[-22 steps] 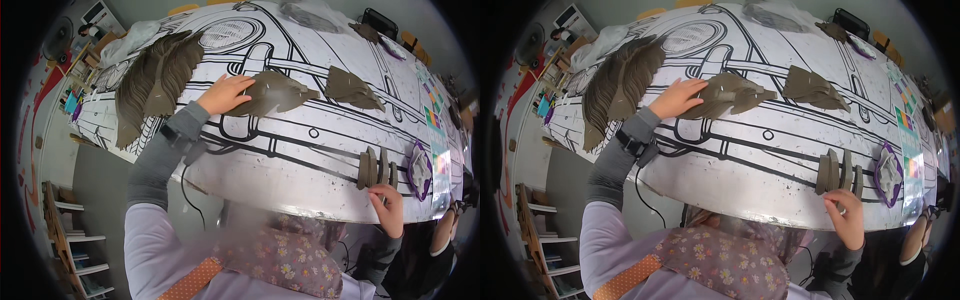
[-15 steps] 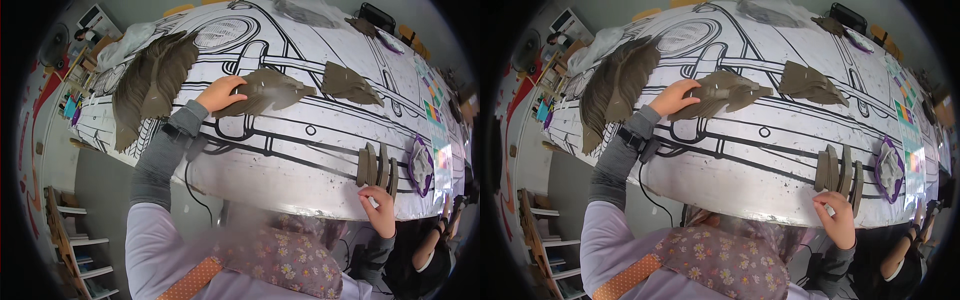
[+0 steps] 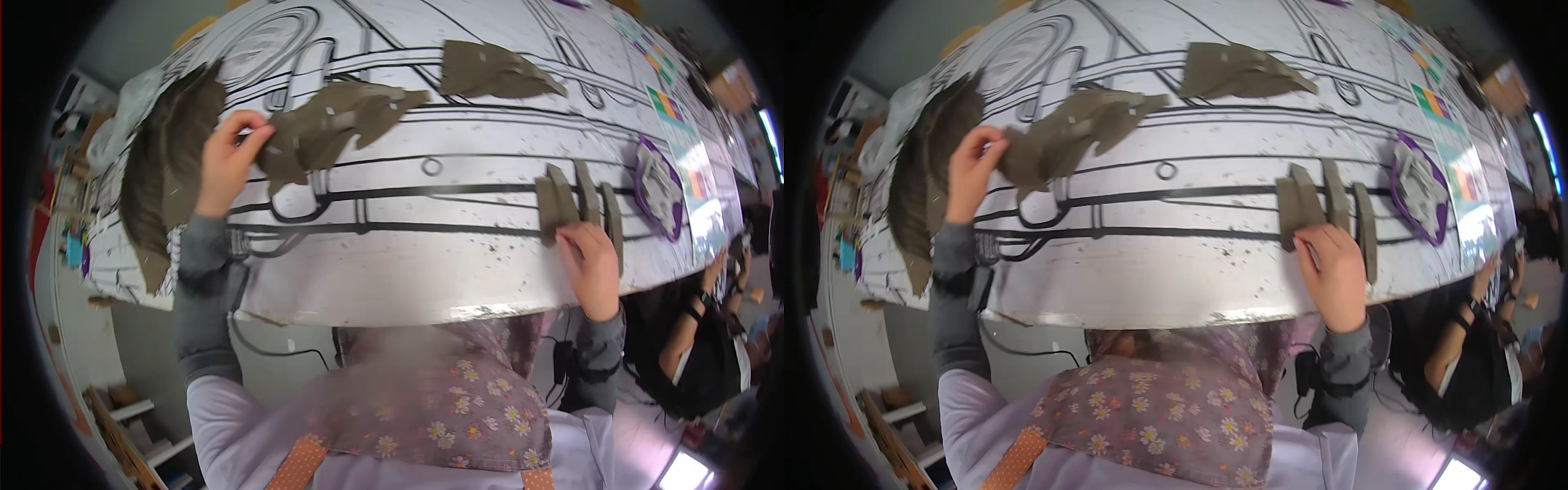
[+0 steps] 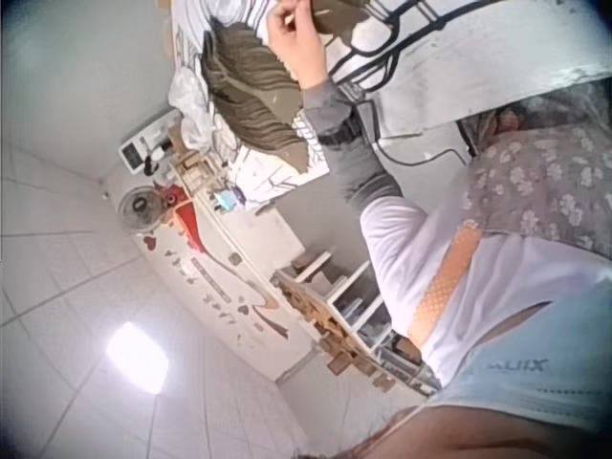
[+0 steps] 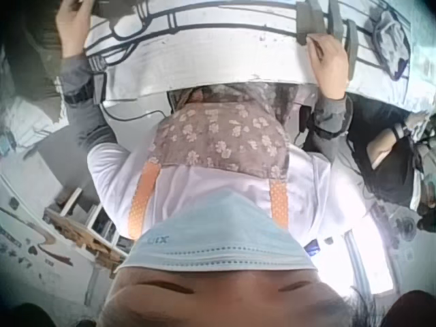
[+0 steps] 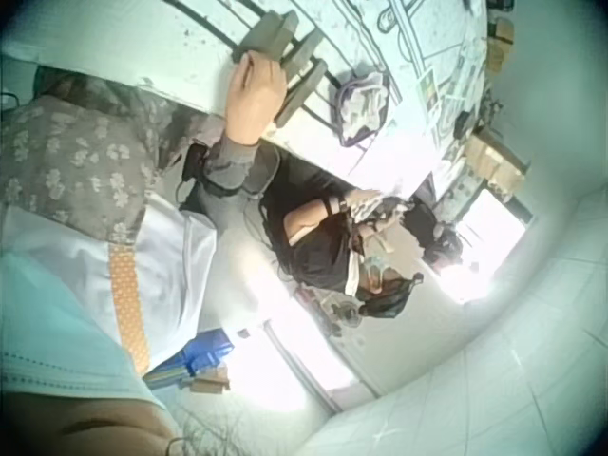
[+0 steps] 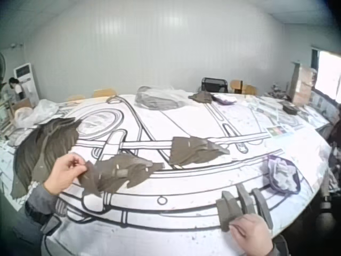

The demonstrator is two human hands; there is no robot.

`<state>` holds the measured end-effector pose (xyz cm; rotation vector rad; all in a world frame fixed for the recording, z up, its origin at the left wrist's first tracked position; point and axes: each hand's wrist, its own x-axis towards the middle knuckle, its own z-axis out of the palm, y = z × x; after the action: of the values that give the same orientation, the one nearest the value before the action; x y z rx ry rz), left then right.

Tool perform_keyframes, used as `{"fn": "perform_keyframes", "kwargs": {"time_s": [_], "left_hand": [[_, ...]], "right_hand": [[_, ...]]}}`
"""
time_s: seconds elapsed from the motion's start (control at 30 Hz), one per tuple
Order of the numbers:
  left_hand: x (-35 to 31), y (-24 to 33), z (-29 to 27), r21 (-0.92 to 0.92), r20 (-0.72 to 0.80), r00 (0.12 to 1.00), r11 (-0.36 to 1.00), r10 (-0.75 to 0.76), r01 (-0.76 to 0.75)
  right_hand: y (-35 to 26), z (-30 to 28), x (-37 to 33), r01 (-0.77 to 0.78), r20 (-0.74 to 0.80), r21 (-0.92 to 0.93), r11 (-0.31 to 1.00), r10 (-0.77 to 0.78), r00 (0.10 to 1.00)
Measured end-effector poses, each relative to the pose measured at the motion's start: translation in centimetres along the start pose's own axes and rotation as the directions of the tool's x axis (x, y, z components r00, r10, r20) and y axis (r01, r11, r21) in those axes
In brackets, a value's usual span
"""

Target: Organizing and preparing cut leather or fabric shoe upper components on a production table.

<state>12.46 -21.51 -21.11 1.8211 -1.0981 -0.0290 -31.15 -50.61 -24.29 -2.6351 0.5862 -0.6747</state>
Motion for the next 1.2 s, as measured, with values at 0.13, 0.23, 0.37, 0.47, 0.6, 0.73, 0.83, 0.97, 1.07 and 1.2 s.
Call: {"fn": "perform_keyframes", "kwargs": {"time_s": [0.13, 0.23, 0.37, 0.47, 0.6, 0.73, 0.83, 0.97, 1.07, 1.2], "left_hand": [[-1.8, 8.1, 2.2, -0.049, 0.410, 0.910, 0.994, -0.065, 0.093], [-3.4, 9.8, 8.7, -0.097, 0.638, 0.739, 0.974, 0.218, -0.205], [-5.7, 8.2, 14.1, -0.079, 0.788, 0.600, 0.989, 0.138, -0.125], [-7.1, 7.2, 15.1, -0.078, 0.635, 0.725, 0.956, 0.265, -0.281], [-6.9, 7.9, 13.7, -0.050, 0.669, 0.701, 0.956, 0.246, -0.288], [-7.9, 7.9, 13.1, -0.024, 0.736, 0.610, 0.912, 0.293, -0.409], [-8.8, 7.5, 13.7, -0.063, 0.698, 0.614, 0.886, 0.368, -0.459], [-8.4, 6.9, 14.5, -0.132, 0.666, 0.627, 0.892, 0.403, -0.432], [-8.3, 6.6, 14.7, -0.173, 0.663, 0.612, 0.884, 0.430, -0.434], [-8.5, 6.0, 14.9, -0.191, 0.621, 0.618, 0.858, 0.482, -0.477]], "right_hand": [[1.2, 1.9, 0.4, -0.093, -0.084, -0.090, 0.992, 0.085, 0.993], [1.0, 2.9, 1.2, -0.081, -0.143, -0.223, 0.971, 0.049, 0.988], [1.1, 3.7, 1.2, -0.173, -0.168, -0.291, 0.941, 0.128, 0.978], [1.3, 4.0, 1.2, -0.209, -0.145, -0.303, 0.930, 0.171, 0.974], [1.6, 4.2, 1.8, -0.236, -0.083, -0.199, 0.951, 0.224, 0.971], [1.6, 4.7, 2.0, -0.187, -0.007, 0.097, 0.978, 0.189, 0.982], [0.2, 5.0, 1.8, -0.224, 0.117, 0.399, 0.889, 0.193, 0.974], [-1.6, 5.6, 0.9, -0.167, 0.200, 0.606, 0.778, 0.055, 0.978], [-1.9, 6.6, 0.5, 0.000, 0.275, 0.555, 0.832, -0.183, 0.944], [-2.5, 7.1, 0.0, 0.052, 0.284, 0.577, 0.815, -0.260, 0.923]]}}
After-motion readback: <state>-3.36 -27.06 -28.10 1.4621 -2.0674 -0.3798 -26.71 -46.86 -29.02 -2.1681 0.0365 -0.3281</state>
